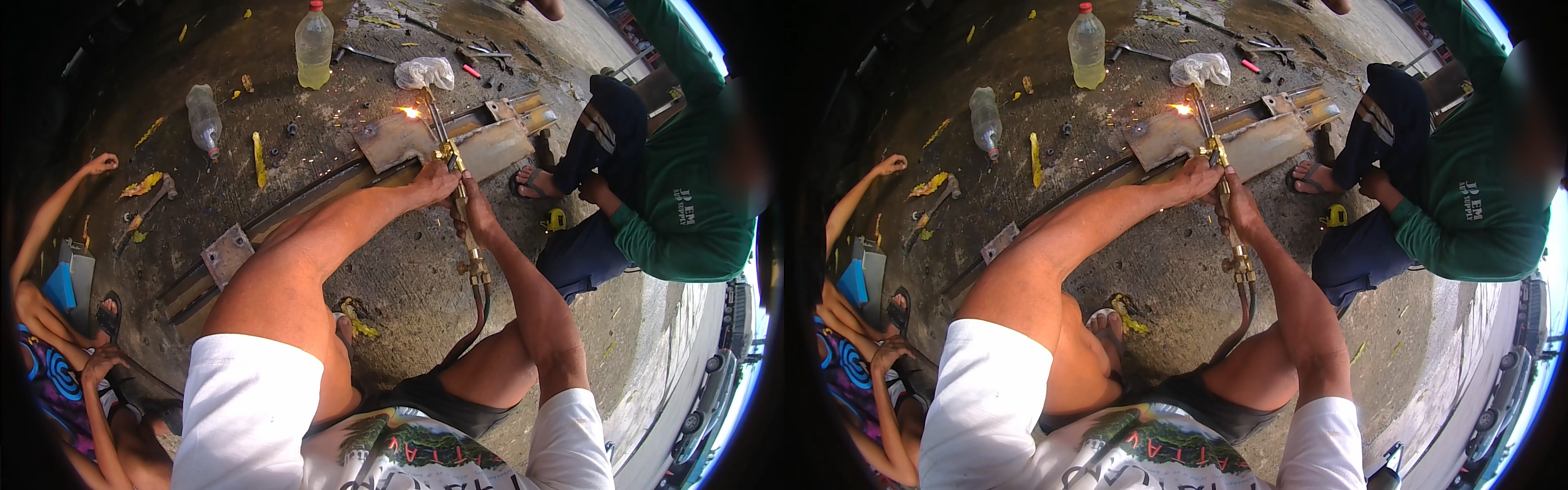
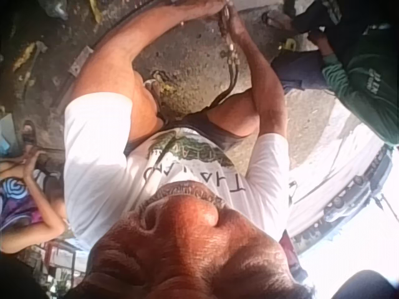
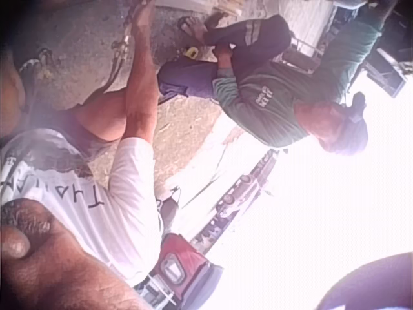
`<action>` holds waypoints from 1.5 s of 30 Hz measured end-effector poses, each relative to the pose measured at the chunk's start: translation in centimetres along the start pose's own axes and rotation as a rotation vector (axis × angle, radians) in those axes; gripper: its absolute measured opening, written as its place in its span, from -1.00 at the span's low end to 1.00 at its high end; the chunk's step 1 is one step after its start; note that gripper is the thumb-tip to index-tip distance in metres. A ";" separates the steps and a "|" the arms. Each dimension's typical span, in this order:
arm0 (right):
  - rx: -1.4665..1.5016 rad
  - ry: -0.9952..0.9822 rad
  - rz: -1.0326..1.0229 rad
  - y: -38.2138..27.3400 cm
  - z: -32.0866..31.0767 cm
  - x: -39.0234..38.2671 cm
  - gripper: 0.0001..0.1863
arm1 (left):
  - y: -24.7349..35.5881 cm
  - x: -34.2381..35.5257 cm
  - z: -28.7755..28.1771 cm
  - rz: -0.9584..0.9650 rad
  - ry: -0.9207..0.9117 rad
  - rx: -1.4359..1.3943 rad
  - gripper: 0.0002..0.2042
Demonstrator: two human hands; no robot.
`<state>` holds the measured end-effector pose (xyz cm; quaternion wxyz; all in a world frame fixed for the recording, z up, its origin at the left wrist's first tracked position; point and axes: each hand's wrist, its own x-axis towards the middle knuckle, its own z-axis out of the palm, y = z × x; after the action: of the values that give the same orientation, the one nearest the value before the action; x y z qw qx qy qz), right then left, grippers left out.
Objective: The person uses a welding torch to heat and weld a metal frame on the ground. The person holds the torch with both hands, directs the flame onto the metal, and moves along the frame to weld different sections.
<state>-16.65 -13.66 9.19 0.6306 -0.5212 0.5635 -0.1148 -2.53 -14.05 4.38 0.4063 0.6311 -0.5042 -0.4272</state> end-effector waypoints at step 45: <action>0.006 -0.010 -0.001 -0.1 -0.1 0.0 -0.31 | -0.1 0.4 0.0 0.018 -0.004 0.008 -0.53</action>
<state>-16.70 -13.77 9.35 0.6349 -0.5201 0.5599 -0.1140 -2.44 -14.43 4.19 0.4067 0.6273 -0.5125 -0.4224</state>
